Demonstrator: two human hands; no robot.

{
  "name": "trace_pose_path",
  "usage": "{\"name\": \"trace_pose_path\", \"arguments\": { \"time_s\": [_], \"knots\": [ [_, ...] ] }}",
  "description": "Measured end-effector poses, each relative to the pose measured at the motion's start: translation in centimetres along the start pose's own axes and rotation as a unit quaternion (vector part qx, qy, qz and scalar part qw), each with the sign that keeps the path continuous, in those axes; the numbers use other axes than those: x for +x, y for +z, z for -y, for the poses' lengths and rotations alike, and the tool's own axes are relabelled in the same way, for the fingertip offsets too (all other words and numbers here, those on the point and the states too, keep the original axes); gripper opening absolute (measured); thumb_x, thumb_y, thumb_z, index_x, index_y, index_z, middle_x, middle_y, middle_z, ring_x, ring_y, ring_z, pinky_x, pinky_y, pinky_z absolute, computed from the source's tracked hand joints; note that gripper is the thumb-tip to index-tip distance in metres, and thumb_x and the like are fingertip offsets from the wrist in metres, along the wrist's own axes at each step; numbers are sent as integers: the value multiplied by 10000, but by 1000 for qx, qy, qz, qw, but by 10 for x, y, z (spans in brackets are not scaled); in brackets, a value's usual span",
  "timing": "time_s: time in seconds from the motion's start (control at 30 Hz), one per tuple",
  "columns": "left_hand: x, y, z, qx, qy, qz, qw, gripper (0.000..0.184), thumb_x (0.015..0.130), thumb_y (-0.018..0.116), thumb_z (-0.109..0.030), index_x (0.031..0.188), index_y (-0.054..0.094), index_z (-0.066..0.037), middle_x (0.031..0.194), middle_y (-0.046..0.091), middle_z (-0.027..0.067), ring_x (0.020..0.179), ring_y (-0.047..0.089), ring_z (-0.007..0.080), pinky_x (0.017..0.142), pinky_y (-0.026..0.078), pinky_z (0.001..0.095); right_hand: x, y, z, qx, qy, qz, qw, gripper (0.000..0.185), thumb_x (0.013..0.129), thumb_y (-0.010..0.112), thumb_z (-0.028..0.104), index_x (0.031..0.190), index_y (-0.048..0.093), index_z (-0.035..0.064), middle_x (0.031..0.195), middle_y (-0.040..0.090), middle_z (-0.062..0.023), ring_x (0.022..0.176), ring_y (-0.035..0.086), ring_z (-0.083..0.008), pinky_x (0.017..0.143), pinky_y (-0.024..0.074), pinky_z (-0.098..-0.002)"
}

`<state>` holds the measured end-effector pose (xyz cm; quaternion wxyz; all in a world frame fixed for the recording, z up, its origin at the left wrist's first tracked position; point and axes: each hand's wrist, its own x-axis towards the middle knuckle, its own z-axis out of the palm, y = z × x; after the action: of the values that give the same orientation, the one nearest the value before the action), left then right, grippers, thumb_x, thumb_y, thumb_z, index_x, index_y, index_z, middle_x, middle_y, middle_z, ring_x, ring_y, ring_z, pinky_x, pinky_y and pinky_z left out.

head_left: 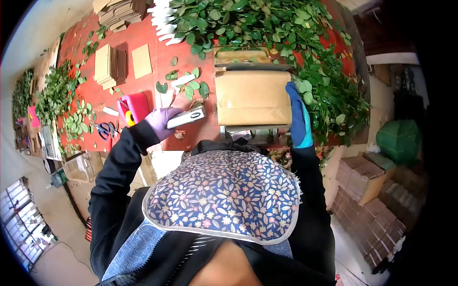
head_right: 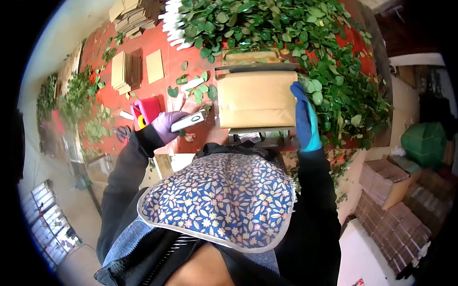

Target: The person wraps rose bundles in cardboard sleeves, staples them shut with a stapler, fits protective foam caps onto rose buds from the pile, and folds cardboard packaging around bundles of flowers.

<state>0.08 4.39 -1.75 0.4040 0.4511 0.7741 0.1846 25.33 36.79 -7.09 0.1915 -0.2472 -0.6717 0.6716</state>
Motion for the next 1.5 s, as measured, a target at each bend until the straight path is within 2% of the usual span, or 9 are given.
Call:
{"name": "trace_pose_path", "arguments": {
  "time_s": [0.27,0.3,0.43,0.63,1.07,1.33,1.37,1.4,1.5],
  "knots": [
    [-19,55,22,124,15,-142,982,527,751,621,-49,1266,506,-50,1036,623,154,967,622,355,859,500,425,-1,25,12,7,44,41,998,481,1021,341,216,1438,372,-23,1489,383,-138,1375,365,-229,1163,245,-364],
    [-19,62,15,175,-6,-144,974,557,758,619,-69,1300,492,-54,1052,611,132,1008,613,323,952,456,445,5,36,18,38,130,-43,990,491,1029,340,246,1443,367,-16,1488,386,-130,1369,372,-223,1158,255,-362],
    [-2,102,18,304,34,-258,916,469,837,525,-134,1299,511,-51,1044,572,39,958,566,200,986,418,510,7,40,19,-19,117,-45,992,489,1030,344,247,1439,371,-20,1484,390,-133,1365,377,-224,1156,258,-363],
    [0,115,4,317,53,-327,889,509,852,545,-168,1335,497,-14,1180,582,107,1038,569,240,1023,341,626,13,40,16,-53,93,-34,994,488,1030,349,249,1433,377,-26,1478,397,-137,1360,384,-227,1153,263,-364],
    [7,105,-12,372,58,-268,887,545,840,529,-146,1350,460,33,1301,488,187,1050,508,318,1008,328,701,14,36,0,-55,64,-33,996,486,1032,361,252,1419,389,-39,1465,412,-145,1347,400,-233,1146,273,-368],
    [25,95,1,406,121,-253,870,522,812,545,-157,1291,477,39,1140,526,144,1078,524,287,1038,348,625,11,36,-4,-50,52,-32,997,485,1033,368,254,1411,397,-47,1457,421,-150,1339,409,-236,1142,279,-370],
    [27,94,6,369,165,-293,867,382,779,557,-156,1130,553,-6,997,542,115,946,561,270,906,483,523,12,36,-4,-50,52,-31,997,485,1033,369,255,1410,398,-48,1456,422,-151,1338,410,-237,1142,280,-370],
    [32,88,8,369,166,-293,866,382,779,557,-156,1130,553,-6,997,542,115,946,561,270,906,483,523,12,35,-6,-50,50,-32,997,485,1033,370,255,1409,399,-49,1455,423,-152,1337,412,-237,1141,281,-370],
    [56,81,27,293,215,-290,885,106,745,562,-150,797,498,-83,726,456,77,645,532,246,502,452,386,12,35,-8,-56,48,-33,997,484,1033,372,256,1406,402,-52,1452,426,-154,1334,415,-238,1140,283,-371]
  ]
}}
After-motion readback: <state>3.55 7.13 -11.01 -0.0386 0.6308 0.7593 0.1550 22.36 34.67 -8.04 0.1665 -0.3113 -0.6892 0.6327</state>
